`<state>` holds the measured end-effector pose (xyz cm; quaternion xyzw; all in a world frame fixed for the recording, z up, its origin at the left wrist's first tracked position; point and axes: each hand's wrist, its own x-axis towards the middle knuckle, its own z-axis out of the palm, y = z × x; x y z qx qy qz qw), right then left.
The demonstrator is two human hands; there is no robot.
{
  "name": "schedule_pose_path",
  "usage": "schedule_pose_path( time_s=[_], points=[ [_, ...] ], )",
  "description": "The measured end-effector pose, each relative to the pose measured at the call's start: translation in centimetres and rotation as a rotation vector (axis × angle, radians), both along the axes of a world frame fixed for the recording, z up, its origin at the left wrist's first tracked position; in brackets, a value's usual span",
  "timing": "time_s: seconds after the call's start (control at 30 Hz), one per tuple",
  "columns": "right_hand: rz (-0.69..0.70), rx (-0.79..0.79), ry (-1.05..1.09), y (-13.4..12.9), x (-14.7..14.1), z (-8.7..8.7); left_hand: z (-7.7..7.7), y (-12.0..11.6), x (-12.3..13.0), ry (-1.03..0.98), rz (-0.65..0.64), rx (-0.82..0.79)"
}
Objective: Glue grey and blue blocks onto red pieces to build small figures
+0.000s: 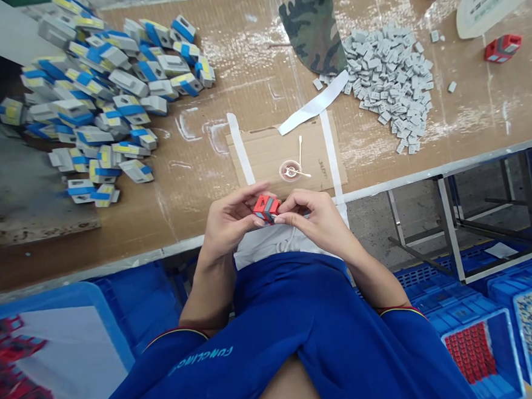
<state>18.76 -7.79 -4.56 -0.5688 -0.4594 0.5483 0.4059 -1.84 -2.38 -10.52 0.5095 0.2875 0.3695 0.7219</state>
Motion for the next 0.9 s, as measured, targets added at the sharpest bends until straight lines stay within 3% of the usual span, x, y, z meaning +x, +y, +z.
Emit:
schedule_pose_path(
  time_s=[0.4, 0.7, 0.9],
  points=[
    [0.02, 0.122, -0.13, -0.5, -0.3, -0.2, 0.5, 0.5, 0.0, -0.026, -0.048, 0.03],
    [-0.051, 0.101, -0.12, -0.3, -1.3, -0.7, 0.5, 0.5, 0.1, -0.019, 0.036, 0.073],
    [-0.066, 0.232, -0.119, -0.8, -1.0, -1.0, 0.2, 0.1, 0.2, -0.075, 0.082, 0.022]
  ],
)
